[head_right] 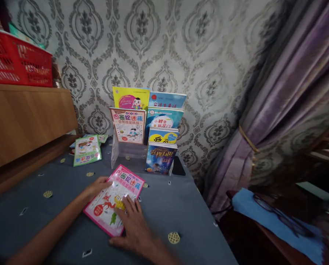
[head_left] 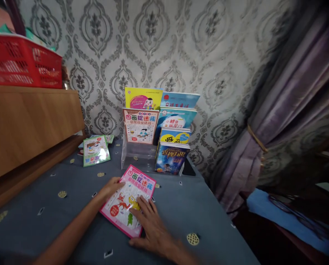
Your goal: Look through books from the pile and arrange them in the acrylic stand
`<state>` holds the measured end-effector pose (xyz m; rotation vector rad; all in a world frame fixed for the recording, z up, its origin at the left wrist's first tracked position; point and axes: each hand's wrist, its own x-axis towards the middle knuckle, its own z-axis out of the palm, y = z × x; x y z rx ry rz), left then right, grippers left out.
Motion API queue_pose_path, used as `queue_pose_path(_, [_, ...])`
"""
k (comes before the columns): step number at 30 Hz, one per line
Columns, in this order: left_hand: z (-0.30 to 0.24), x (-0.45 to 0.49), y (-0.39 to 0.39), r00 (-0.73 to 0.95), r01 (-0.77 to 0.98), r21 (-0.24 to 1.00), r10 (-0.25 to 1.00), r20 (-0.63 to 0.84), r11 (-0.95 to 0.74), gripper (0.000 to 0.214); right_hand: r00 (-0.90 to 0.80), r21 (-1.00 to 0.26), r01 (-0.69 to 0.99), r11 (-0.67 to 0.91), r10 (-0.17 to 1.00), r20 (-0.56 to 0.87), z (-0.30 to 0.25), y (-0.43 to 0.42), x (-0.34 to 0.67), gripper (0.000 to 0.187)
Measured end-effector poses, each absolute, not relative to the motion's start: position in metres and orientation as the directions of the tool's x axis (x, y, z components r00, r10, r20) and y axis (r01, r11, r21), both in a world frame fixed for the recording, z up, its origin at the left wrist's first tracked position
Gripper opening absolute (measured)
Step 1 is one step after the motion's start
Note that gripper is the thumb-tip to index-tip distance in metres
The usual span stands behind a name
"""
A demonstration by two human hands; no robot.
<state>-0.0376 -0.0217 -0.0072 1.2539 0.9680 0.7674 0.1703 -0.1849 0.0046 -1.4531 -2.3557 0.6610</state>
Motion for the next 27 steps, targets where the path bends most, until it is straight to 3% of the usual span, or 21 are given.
queue_pose_path(7, [0.020, -0.041, -0.048, 0.508, -0.145, 0.978, 0.860, -0.058, 0.151, 0.056, -0.416, -0.539, 0.748, 0.389, 0.906, 0.076, -0.001, -0.184, 0.173, 0.097])
queue_pose_path(12, [0.048, -0.051, -0.064, 0.476, -0.247, 0.960, 0.880, 0.000, 0.134, 0.055, -0.174, -0.581, 0.758, 0.297, 0.950, 0.259, -0.018, -0.172, 0.177, 0.091])
queue_pose_path(16, [0.056, -0.053, -0.070, 0.448, -0.343, 0.927, 0.894, 0.016, 0.155, 0.054, -0.005, -0.771, 0.583, 0.257, 0.950, 0.313, -0.019, -0.165, 0.173, 0.097])
queue_pose_path(20, [0.060, -0.055, -0.067, 0.406, -0.410, 0.896, 0.914, 0.013, 0.170, 0.058, -0.100, -0.863, 0.401, 0.307, 0.951, 0.292, -0.007, -0.157, 0.174, 0.090])
queue_pose_path(24, [0.064, -0.062, -0.061, 0.355, -0.424, 0.891, 0.935, -0.001, 0.161, 0.061, -0.087, -0.717, 0.563, 0.411, 0.892, 0.443, 0.029, -0.125, 0.190, 0.072])
queue_pose_path(27, [0.069, -0.070, -0.055, 0.307, -0.429, 0.891, 0.952, -0.008, 0.146, 0.059, -0.043, -0.498, 0.709, 0.499, 0.736, 0.676, 0.086, -0.086, 0.210, 0.065])
